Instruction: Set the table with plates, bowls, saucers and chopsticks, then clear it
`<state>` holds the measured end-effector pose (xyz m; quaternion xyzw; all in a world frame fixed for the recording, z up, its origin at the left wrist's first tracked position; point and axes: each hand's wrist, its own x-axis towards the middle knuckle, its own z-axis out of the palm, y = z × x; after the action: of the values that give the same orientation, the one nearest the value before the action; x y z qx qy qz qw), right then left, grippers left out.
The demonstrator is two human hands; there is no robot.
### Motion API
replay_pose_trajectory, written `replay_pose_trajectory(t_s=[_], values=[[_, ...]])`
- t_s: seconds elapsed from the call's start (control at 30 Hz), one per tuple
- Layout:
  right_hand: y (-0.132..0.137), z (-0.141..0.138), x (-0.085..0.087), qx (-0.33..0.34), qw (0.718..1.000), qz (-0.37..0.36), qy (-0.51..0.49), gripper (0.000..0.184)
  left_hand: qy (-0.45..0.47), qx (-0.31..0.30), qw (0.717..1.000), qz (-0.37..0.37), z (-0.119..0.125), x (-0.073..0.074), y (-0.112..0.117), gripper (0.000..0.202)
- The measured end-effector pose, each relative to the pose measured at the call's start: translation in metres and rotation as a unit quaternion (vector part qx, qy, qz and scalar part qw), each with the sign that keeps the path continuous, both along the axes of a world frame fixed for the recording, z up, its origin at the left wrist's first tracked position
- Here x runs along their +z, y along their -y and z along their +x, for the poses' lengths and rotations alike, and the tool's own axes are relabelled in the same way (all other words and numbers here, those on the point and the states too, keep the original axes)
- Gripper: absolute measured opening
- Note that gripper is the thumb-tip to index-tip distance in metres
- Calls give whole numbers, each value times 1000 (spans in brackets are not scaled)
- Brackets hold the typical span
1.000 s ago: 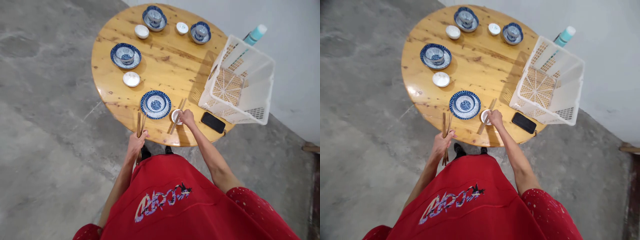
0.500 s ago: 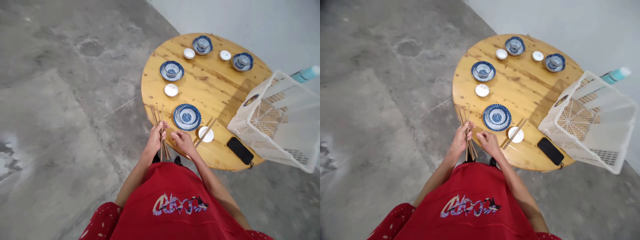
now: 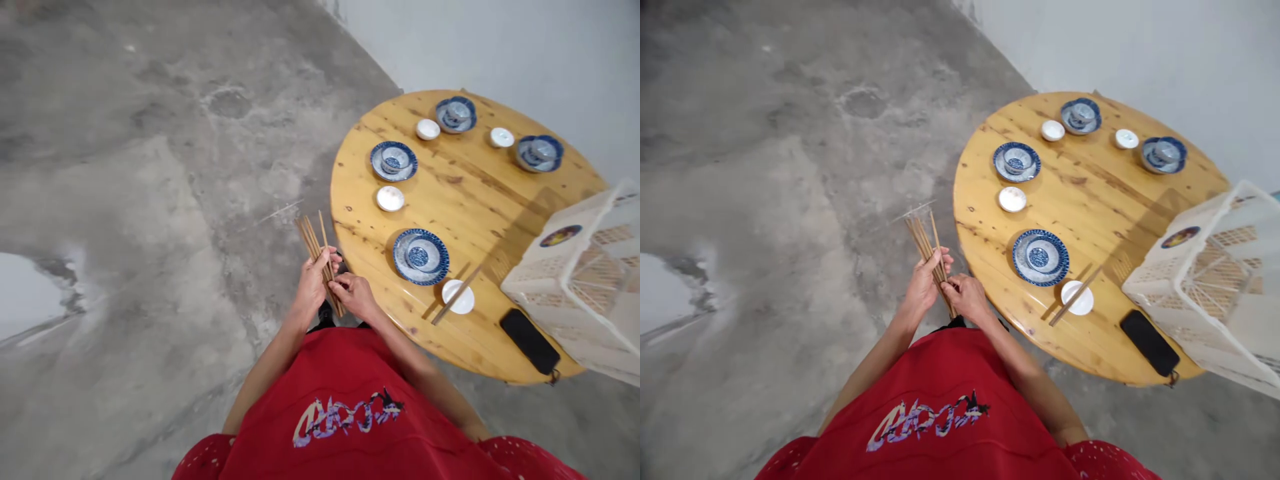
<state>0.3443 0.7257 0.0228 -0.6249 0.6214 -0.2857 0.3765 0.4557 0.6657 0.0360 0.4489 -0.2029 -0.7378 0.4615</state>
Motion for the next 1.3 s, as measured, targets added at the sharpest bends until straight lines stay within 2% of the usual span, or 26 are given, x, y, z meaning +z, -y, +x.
replay_pose_trajectory(t_s=[0.2,0.4,0.6,0.77,0.93,1.07,1.17,1.3], values=[[23,17,-6,-23,989,11,146,36,-12,0,1000,-18,20,3,20,33],[32,21,-6,-45,977,51,201,38,-13,-27,1000,-10,24,-2,33,35],[62,22,-17,1,975,70,210,34,3,-59,998,-33,29,-6,60,39],[109,22,-25,9,978,83,189,27,8,-97,993,-59,33,-10,106,41],[154,23,-19,-37,983,36,176,31,30,-109,992,-62,30,-4,171,43],[180,27,-16,-110,986,-12,125,31,39,-119,989,-77,25,6,227,38],[195,24,-18,-183,980,-55,51,31,53,-119,988,-84,24,6,263,35],[207,1,-27,-309,945,-81,-69,25,62,-103,989,-85,22,0,291,31]])
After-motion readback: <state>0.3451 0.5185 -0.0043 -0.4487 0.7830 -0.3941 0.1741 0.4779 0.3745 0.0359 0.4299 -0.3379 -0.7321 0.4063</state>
